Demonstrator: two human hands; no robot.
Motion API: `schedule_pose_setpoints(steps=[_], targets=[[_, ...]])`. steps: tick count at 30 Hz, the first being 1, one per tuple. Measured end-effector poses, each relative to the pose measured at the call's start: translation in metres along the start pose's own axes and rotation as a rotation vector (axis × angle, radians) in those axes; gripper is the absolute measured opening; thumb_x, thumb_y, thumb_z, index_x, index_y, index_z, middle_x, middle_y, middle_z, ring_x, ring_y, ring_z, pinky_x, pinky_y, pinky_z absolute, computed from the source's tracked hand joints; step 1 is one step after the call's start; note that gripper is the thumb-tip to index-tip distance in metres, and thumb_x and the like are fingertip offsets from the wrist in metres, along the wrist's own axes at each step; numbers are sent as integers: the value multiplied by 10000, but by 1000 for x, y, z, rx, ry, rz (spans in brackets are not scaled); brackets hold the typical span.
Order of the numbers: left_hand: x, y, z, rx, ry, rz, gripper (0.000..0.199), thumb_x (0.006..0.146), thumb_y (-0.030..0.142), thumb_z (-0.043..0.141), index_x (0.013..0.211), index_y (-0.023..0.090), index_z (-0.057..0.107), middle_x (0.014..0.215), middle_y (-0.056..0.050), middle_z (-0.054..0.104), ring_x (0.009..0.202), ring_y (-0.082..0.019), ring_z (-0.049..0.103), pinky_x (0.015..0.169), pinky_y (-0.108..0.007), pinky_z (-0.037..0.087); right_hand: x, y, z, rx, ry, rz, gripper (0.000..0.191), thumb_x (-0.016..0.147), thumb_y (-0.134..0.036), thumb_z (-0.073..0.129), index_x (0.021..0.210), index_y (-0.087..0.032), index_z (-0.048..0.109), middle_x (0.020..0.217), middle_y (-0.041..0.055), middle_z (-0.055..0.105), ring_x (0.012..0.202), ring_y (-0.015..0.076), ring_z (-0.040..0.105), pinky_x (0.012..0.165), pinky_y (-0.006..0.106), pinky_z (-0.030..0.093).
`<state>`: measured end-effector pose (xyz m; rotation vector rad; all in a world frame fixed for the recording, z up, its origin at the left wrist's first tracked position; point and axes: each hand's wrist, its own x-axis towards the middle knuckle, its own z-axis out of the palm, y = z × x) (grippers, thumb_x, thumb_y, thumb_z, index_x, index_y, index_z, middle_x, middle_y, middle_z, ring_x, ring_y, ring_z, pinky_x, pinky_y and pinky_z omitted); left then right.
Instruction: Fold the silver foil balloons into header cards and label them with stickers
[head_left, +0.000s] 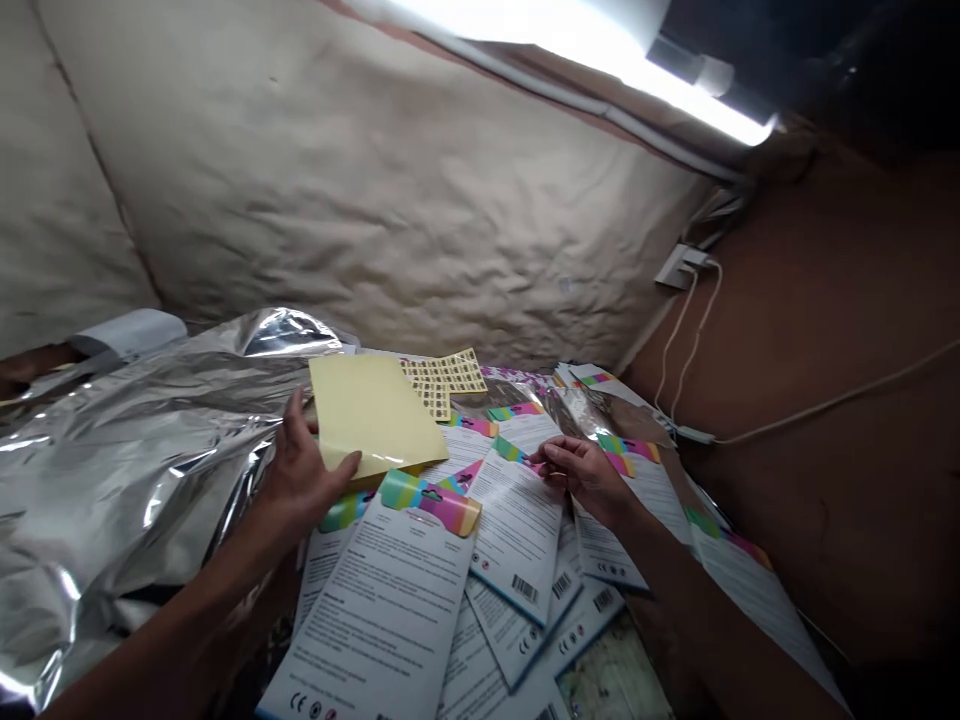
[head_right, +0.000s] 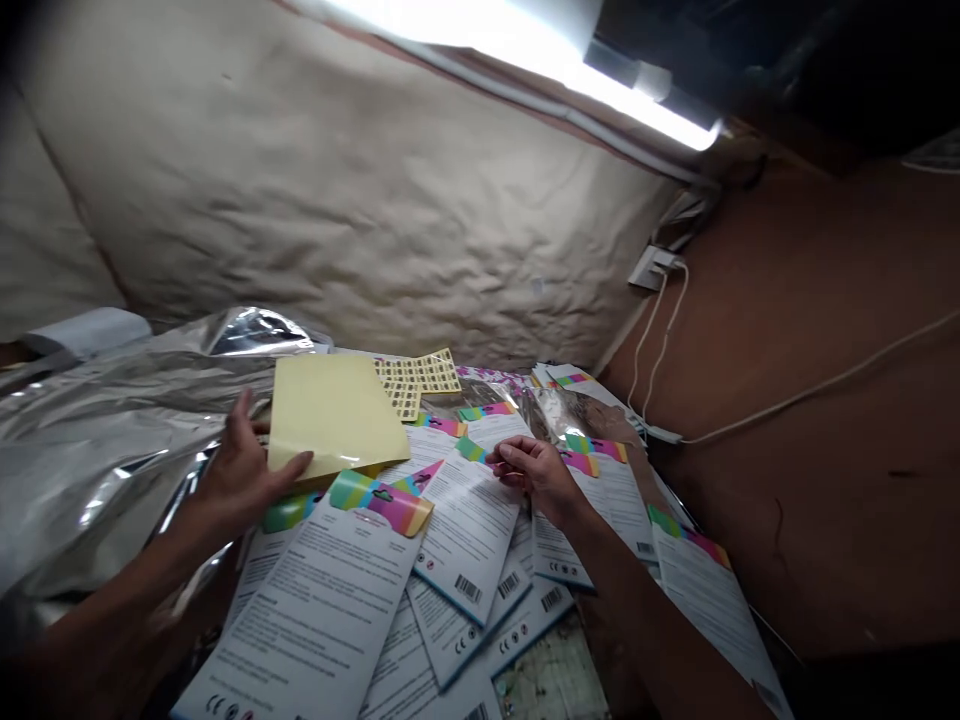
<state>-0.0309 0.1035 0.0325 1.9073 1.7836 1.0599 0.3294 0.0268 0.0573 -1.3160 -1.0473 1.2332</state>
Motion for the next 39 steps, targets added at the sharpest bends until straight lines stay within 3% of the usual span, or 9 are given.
schedule_pose_setpoints(steps=[3,5,7,9,13,17,21,31,39], targets=[[-9,13,-4,203,166,183,1026,827,421,634,1552,144,-37,1549,-257,144,1409,-469,259,1072,-611,365,-2,9,-15,-277,129,-211,267,784,-430,745,821,-169,707,855,59,719,756,162,639,687,271,516],[-16,26,-9,320,204,389,919,862,404,598,1558,149,54,1594,-230,41,1464,-453,110,1147,-618,240,-2,14,-17,-441,174,-331,236,827,-409,698,824,-174,708,819,50,710,761,179,642,690,283,507],[-26,41,-11,366,33,615,750,898,415,556,1535,194,226,1610,-182,140,1474,-392,169,1172,-569,241,-3,19,-17,-550,196,-396,208,871,-379,649,828,-184,703,796,39,705,728,181,644,655,282,497],[-35,61,-9,370,-271,794,623,916,447,537,1483,255,366,1575,-127,318,1440,-329,312,1150,-505,331,-4,25,-15,-636,230,-452,178,901,-343,615,844,-196,699,802,29,710,701,176,649,634,279,493],[-46,109,22,374,-673,940,568,909,445,574,1419,216,474,1519,-108,439,1398,-283,408,1133,-444,370,-5,36,-13,-848,273,-633,119,925,-262,592,897,-213,697,826,14,724,711,171,662,662,278,491],[-37,136,74,370,-683,985,585,929,488,526,1390,130,497,1521,-170,417,1417,-314,370,1139,-445,340,-3,44,-16,-975,242,-769,110,941,-210,568,945,-206,677,871,26,734,743,177,682,692,280,502],[-30,128,107,340,-684,938,586,936,523,481,1371,131,517,1453,-162,508,1353,-313,457,1107,-449,379,-2,49,-19,-1066,199,-840,130,950,-160,539,953,-194,664,884,37,734,787,183,692,713,285,513],[-34,108,118,233,-685,870,675,915,582,452,1421,136,464,1491,-151,463,1374,-322,411,1123,-478,339,3,54,-19,-1231,151,-877,159,970,-166,516,993,-182,672,918,52,746,844,194,694,761,300,510],[-33,105,122,172,-675,866,640,902,587,468,1374,155,487,1432,-140,509,1316,-317,440,1100,-465,337,1,52,-20,-1300,31,-716,201,980,-217,494,999,-207,694,924,65,750,875,220,670,792,332,493]])
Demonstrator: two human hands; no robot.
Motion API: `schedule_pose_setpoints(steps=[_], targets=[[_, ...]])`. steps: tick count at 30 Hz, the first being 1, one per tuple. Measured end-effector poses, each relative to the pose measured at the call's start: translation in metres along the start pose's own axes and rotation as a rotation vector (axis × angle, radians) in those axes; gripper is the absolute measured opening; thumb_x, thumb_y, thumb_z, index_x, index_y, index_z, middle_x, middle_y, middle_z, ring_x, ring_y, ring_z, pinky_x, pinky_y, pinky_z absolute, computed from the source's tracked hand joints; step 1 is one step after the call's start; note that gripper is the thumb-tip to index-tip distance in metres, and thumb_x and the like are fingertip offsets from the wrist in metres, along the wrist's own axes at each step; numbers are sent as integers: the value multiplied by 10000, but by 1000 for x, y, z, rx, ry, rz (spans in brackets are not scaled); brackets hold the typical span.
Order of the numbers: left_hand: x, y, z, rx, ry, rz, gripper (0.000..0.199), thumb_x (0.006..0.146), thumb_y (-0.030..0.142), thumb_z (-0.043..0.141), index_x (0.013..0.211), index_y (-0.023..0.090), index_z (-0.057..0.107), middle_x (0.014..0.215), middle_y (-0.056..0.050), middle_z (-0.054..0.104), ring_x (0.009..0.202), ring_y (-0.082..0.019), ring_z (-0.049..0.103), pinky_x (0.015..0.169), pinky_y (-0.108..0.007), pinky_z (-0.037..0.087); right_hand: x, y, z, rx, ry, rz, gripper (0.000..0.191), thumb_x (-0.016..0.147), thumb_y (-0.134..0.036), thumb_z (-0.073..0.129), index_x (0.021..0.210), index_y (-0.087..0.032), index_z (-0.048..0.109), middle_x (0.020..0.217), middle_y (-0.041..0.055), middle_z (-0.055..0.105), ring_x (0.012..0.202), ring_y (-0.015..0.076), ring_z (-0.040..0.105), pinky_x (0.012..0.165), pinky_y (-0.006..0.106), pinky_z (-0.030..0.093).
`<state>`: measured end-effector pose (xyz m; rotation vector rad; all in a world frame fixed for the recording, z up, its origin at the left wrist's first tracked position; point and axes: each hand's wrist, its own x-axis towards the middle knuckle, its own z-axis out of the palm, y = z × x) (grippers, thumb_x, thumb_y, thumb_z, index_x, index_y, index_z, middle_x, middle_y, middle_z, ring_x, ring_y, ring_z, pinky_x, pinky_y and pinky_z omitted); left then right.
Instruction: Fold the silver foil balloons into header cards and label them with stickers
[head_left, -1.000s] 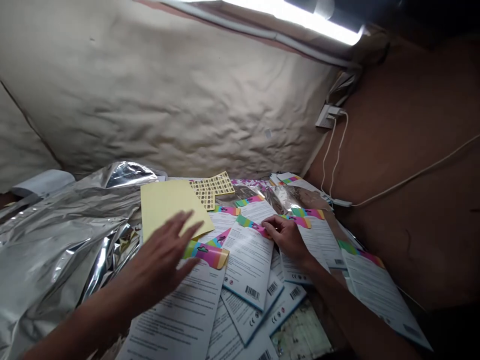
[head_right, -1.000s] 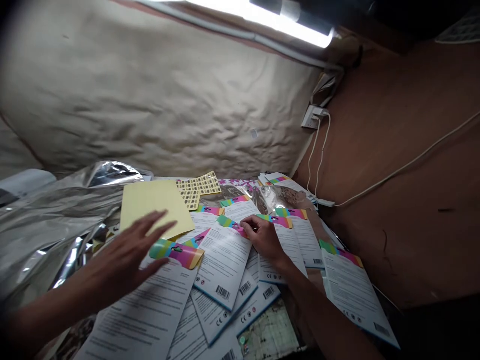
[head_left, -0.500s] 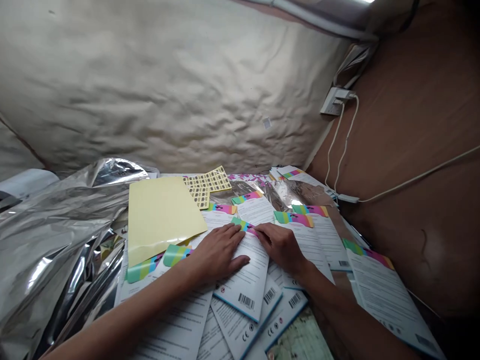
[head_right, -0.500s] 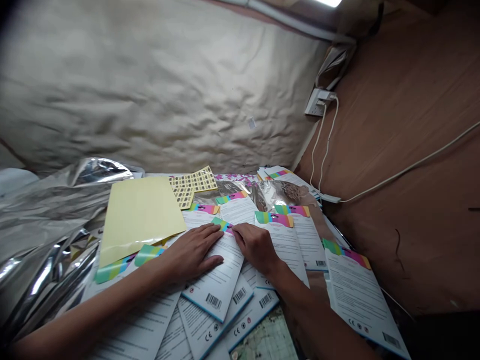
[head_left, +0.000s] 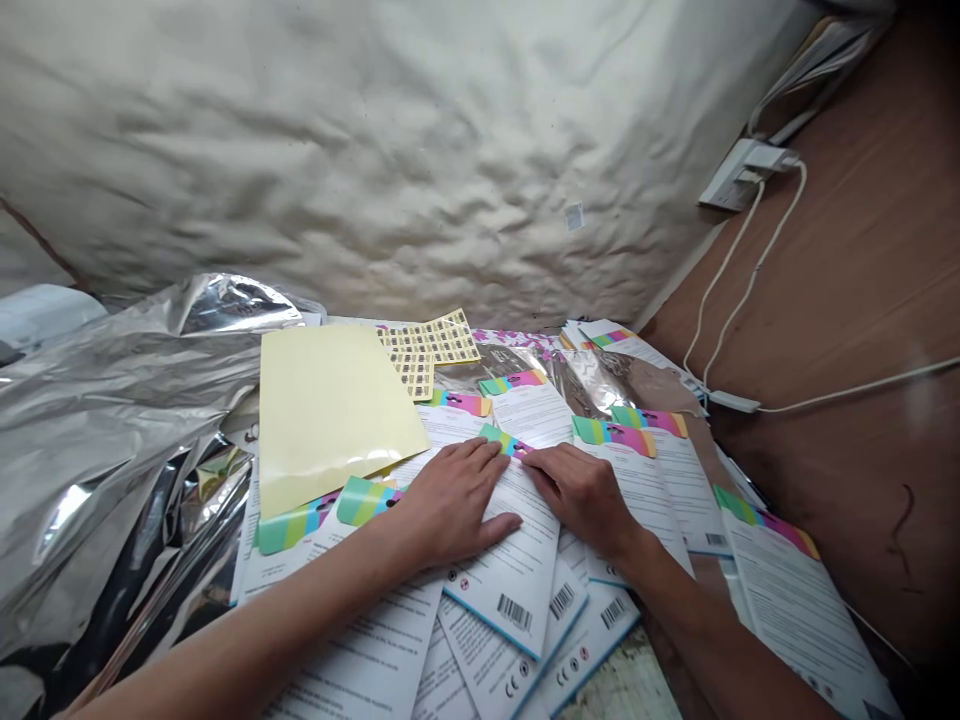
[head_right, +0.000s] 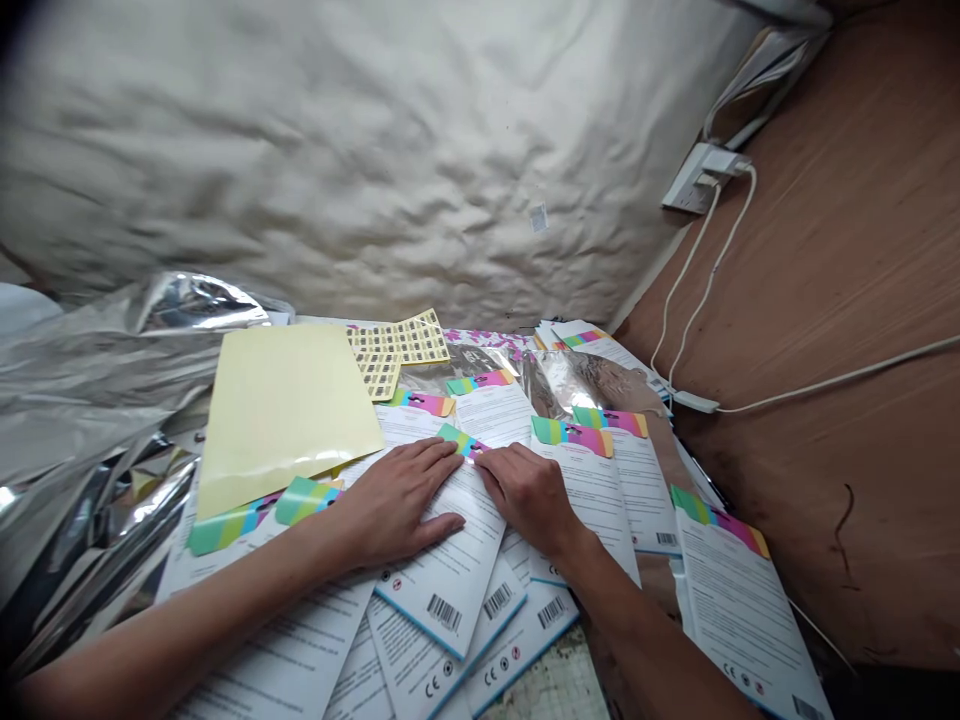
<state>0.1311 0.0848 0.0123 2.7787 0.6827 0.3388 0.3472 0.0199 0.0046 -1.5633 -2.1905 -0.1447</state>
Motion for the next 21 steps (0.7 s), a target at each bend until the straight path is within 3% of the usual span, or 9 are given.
schedule_pose_setpoints(steps=[5,13,21], targets=[[3,0,-6,-27,-18,16,661,897,547,495,1456,209,395,1343,-111,536,1236,-303,466,1081,-450,337,0,0,-1,28,-18,-6,202,984,-211,492,1013,-216,692,954,63,746,896,221,657,813,342,486],[6,0,-9,24,-30,24,581,894,534,485,1409,265,465,1213,-84,549,1139,-296,478,1050,-448,345,1,-2,-1,35,-16,-41,187,990,-206,485,986,-207,672,1008,62,715,935,208,643,816,322,482],[12,0,-8,62,-76,57,596,863,542,513,1406,297,477,1138,-80,557,1079,-298,501,1001,-459,380,2,-2,-7,-52,-49,-63,189,967,-174,494,917,-191,675,946,48,716,840,178,662,705,276,443]])
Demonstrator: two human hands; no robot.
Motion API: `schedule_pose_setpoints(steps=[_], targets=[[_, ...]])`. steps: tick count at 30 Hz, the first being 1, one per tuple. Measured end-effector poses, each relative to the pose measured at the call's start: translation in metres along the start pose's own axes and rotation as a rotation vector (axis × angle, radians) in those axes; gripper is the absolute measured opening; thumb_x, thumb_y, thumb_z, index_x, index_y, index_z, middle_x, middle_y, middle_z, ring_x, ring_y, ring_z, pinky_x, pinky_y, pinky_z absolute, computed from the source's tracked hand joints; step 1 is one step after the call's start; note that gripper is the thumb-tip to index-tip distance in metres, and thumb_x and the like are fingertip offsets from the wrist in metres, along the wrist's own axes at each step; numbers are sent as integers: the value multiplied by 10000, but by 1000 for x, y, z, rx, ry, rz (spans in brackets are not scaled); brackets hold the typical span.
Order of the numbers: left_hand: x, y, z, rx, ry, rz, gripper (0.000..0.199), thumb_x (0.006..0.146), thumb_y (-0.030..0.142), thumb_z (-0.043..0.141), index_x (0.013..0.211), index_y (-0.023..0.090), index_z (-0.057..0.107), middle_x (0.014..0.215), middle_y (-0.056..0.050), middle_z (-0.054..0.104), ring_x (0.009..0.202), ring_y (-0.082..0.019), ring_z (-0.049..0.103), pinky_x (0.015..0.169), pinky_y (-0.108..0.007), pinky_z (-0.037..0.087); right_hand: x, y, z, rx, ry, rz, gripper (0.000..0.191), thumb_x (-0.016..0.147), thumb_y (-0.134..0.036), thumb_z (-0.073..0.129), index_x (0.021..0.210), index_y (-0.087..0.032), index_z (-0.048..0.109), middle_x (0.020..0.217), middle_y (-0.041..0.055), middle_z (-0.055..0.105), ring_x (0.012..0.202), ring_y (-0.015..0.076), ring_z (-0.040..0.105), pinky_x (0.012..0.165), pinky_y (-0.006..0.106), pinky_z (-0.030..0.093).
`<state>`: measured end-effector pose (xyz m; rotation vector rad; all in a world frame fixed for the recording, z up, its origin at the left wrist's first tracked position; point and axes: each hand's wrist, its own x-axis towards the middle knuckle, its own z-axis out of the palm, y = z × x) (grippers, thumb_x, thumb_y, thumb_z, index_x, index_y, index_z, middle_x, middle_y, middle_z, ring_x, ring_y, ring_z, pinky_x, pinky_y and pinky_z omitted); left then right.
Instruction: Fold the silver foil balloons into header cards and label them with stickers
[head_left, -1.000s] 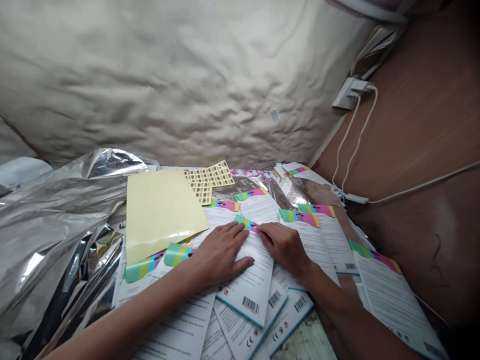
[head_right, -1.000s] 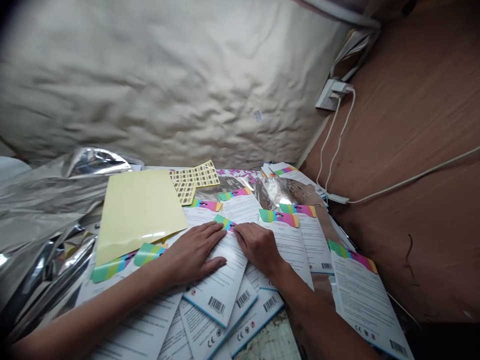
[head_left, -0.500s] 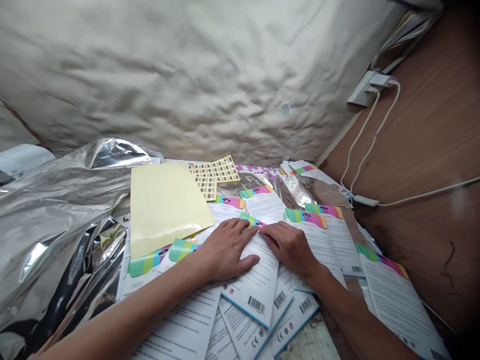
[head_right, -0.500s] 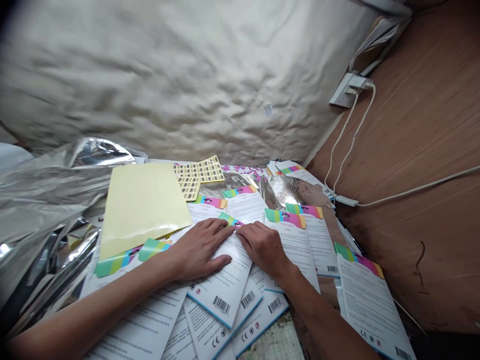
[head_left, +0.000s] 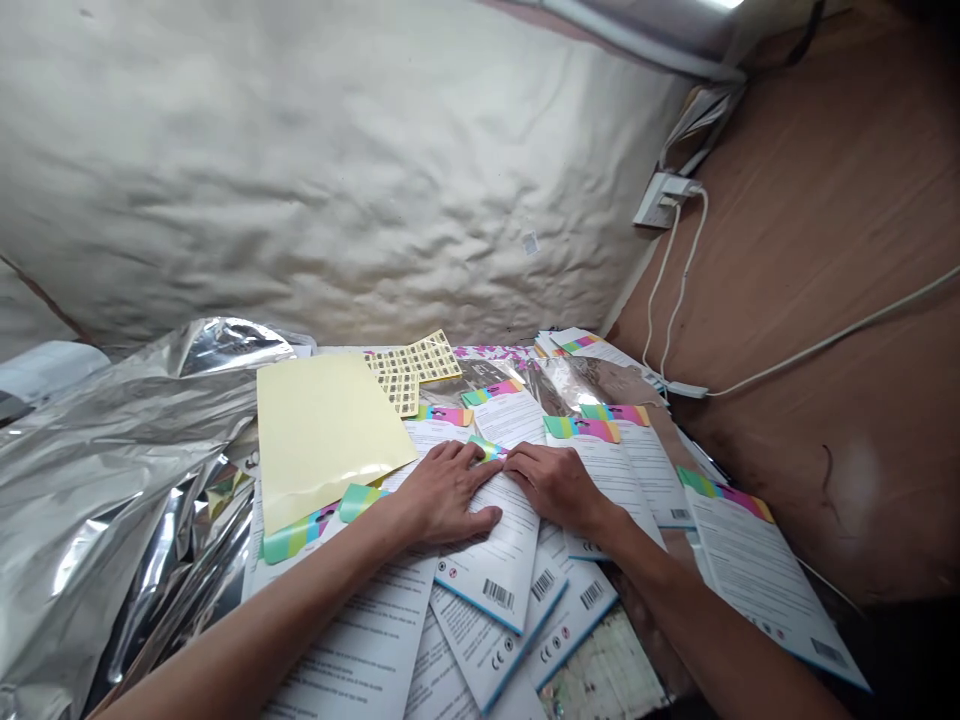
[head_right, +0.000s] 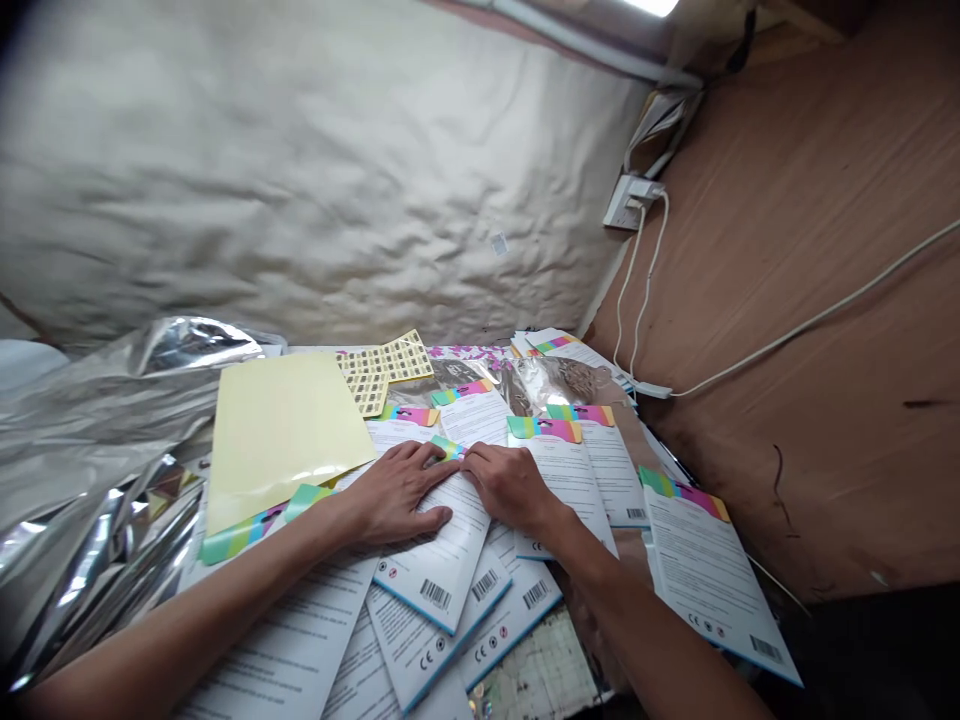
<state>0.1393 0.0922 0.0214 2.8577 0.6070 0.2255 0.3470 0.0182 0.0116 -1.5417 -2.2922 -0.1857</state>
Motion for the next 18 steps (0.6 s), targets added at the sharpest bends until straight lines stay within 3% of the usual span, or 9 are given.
schedule_pose_setpoints(steps=[7,15,18], targets=[[1,-1,0,-25,-36,-9,643,846,534,536,1441,309,442,1237,-82,545,1155,-309,491,1025,-466,372,2,-6,-5,134,42,236,105,900,-184,600,866,-211,695,877,14,727,777,168,666,709,263,465],[2,1,-4,43,-65,8,611,865,575,488,1409,296,475,1232,-92,546,1138,-310,506,1007,-471,383,0,-14,-6,33,21,148,140,892,-165,582,823,-199,699,870,30,721,771,181,662,662,271,421],[0,3,-5,52,-57,14,600,872,572,480,1403,292,483,1217,-95,553,1118,-305,516,999,-466,388,1,-18,-6,10,37,175,128,878,-172,593,808,-193,698,846,39,718,735,180,655,636,269,405]])
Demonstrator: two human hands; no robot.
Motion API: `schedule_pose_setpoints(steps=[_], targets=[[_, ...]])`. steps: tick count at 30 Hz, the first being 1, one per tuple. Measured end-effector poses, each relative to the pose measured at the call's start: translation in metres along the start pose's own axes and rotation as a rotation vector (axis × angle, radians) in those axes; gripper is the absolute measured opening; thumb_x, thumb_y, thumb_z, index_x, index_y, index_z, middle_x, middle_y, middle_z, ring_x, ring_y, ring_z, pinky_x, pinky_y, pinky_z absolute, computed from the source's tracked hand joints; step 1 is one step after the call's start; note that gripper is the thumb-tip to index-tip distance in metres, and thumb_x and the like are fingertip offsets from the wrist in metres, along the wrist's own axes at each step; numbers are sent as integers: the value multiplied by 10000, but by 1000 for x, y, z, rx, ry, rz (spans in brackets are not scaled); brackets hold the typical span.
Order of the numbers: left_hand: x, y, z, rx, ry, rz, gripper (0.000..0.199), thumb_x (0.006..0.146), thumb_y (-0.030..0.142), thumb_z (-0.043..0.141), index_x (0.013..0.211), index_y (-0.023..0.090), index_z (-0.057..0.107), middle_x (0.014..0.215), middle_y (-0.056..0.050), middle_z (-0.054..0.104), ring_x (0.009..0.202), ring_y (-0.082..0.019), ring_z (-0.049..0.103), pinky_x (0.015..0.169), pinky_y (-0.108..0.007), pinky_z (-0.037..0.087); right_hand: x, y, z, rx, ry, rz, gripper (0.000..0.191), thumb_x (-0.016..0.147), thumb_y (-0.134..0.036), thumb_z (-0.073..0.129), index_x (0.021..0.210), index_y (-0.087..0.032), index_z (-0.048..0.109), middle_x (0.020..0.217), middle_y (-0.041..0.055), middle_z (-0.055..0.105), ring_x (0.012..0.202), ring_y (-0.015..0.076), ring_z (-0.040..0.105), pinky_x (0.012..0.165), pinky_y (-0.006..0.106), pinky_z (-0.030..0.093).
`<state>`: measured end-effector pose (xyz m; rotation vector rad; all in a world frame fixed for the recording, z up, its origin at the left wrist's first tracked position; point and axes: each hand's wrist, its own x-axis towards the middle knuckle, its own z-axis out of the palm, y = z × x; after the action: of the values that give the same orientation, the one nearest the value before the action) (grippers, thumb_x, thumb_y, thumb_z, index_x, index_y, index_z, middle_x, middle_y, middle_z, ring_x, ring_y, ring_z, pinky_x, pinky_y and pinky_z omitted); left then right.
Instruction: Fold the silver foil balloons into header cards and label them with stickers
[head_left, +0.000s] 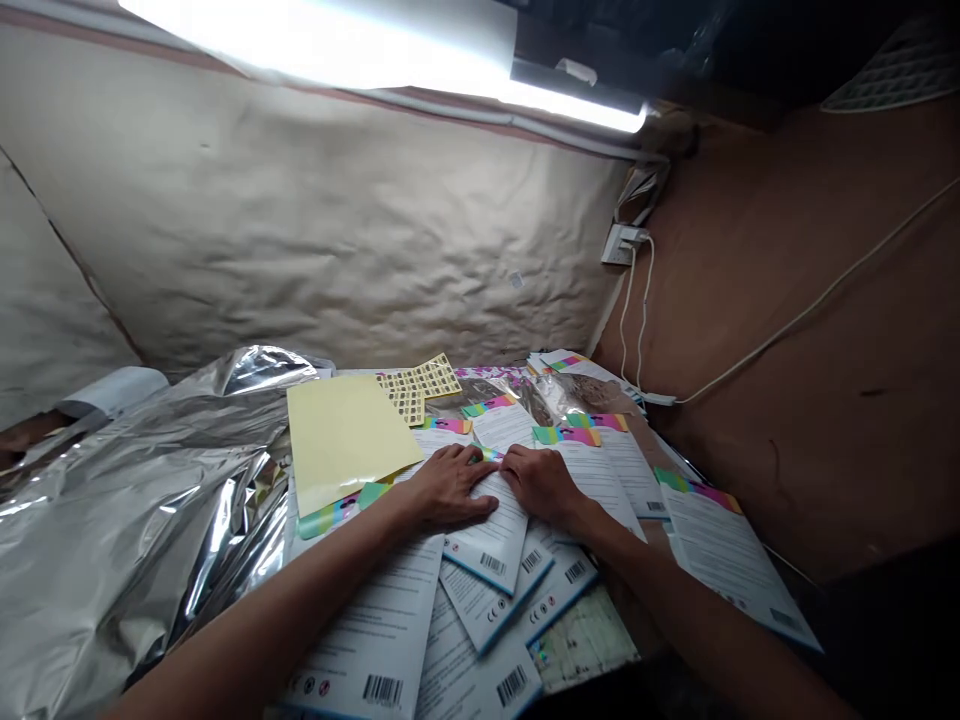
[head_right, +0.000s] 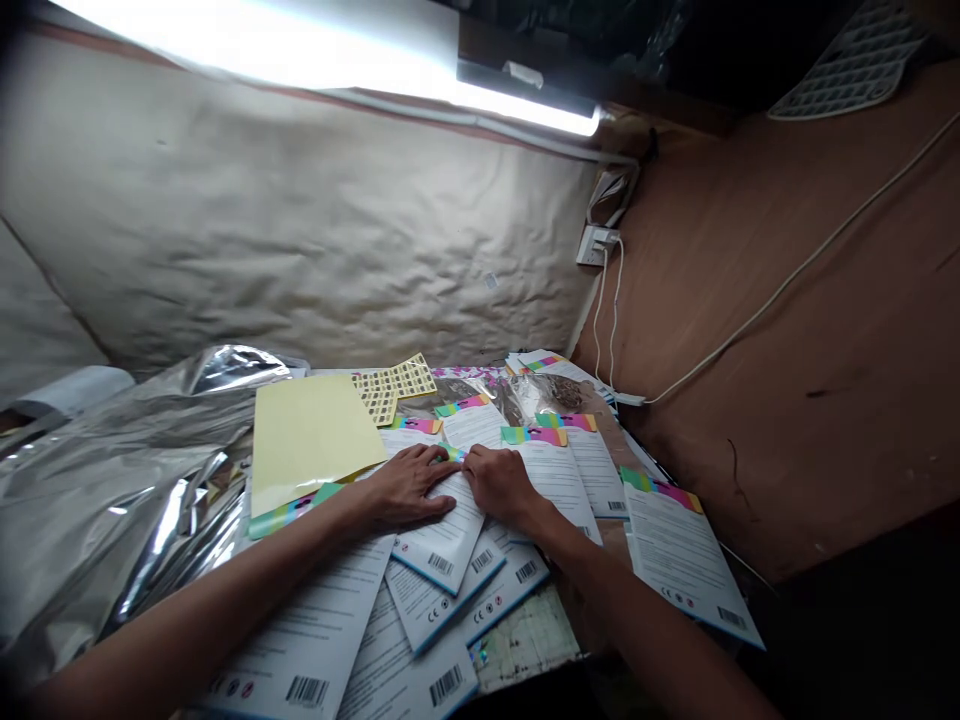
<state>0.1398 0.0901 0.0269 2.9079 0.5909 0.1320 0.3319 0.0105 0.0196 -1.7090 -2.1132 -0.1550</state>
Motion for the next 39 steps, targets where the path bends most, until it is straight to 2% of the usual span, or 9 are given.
schedule_pose_setpoints(steps=[8,13,19,22,25,32,37,39], targets=[[-1,1,1,31,39,6,582,866,565,496,1381,294,505,1179,-83,568,1080,-294,530,977,-442,394,-4,0,6,63,48,42,127,855,-159,585,808,-210,692,852,22,716,777,174,660,675,259,434],[-1,0,3,0,46,12,545,867,566,488,1328,281,553,1156,-83,571,1071,-292,527,972,-436,391,0,2,11,118,67,127,115,817,-134,607,750,-202,672,787,7,710,683,153,647,607,240,445],[-1,-2,7,-7,52,2,594,863,580,487,1384,295,511,1191,-86,564,1098,-303,514,999,-459,368,-3,3,2,113,-5,17,126,864,-128,606,820,-205,697,871,18,713,792,166,640,685,255,449],[0,-3,8,-14,47,1,604,863,597,479,1390,304,504,1200,-87,560,1098,-306,510,994,-461,366,-4,5,-4,3,-74,-132,135,905,-142,596,845,-200,703,907,46,713,893,196,611,706,273,440],[0,-3,9,-11,41,-9,611,863,614,468,1380,293,511,1159,-94,565,1064,-307,515,977,-468,369,-1,4,-8,-130,-119,-235,157,925,-131,570,844,-186,693,885,67,694,887,204,581,679,278,433],[-2,-6,8,-46,31,2,566,860,632,463,1319,315,558,1135,-92,559,1055,-309,514,958,-477,378,1,-1,-12,-149,-190,-135,133,922,-141,584,857,-184,692,919,55,629,880,181,570,681,263,410],[-1,-8,9,-66,33,-11,622,846,660,465,1359,316,533,1140,-94,554,1073,-311,518,972,-484,379,9,11,-13,-82,-249,-104,93,926,-220,629,905,-209,719,878,25,624,818,162,588,657,257,383],[0,-8,10,-75,29,-19,643,840,668,463,1380,323,516,1150,-96,553,1084,-319,517,973,-496,381,12,17,-13,-94,-241,-152,95,928,-246,638,919,-193,716,878,33,632,823,168,588,666,263,383]])
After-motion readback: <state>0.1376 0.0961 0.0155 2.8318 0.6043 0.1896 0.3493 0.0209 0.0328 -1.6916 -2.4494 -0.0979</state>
